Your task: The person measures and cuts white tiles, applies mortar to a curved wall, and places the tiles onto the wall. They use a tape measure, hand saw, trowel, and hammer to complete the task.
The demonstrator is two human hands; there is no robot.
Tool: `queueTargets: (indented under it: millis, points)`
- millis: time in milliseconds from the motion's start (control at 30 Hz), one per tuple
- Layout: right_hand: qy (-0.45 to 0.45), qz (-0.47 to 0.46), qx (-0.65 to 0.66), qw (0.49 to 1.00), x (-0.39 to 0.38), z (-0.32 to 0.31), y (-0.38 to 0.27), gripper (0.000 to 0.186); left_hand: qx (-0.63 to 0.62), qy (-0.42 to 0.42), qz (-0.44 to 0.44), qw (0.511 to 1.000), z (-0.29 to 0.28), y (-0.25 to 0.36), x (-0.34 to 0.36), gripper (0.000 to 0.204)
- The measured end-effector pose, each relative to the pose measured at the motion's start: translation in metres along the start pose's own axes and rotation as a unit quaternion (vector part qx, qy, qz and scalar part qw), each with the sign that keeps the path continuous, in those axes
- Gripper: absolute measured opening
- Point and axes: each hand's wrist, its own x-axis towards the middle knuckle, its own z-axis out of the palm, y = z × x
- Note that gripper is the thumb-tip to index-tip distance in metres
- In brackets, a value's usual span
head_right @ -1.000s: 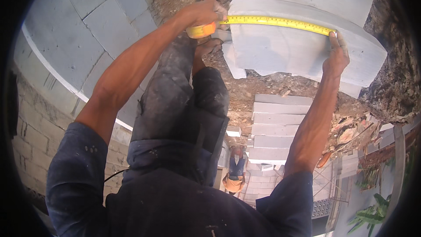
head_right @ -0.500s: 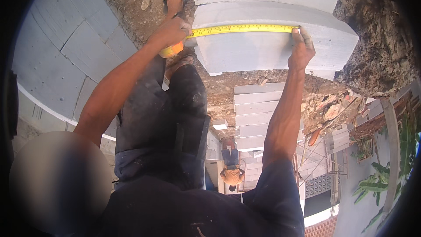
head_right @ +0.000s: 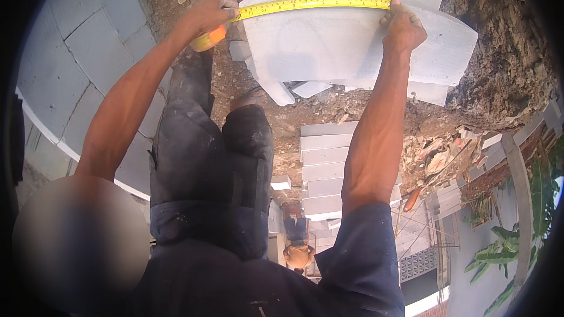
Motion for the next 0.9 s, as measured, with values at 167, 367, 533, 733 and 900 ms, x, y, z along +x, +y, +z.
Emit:
queueTargets:
  millis: [167,367,533,733,900]
  points:
    - [0.002,0.009,-0.014,1.000,0.001,-0.001,0.007,0.025,0.075,0.037,0.032,0.996,0.008,-0.003,0.002,0.031]
    - [-0.009,-0.010,-0.020,1.000,0.003,-0.005,0.005,0.023,0.194,0.091,0.244,0.946,0.016,-0.062,0.055,0.030]
    - [-0.015,-0.017,-0.019,1.000,0.001,-0.017,0.020,0.024,0.258,0.078,0.228,0.936,0.014,-0.036,0.032,0.027]
    - [-0.026,-0.011,0.000,1.000,0.000,-0.034,0.034,0.024,0.353,0.081,0.347,0.865,0.030,-0.052,0.037,0.026]
    - [-0.035,-0.008,0.000,0.999,-0.006,-0.057,0.056,0.024,0.136,0.046,0.252,0.957,0.060,-0.064,0.023,0.022]
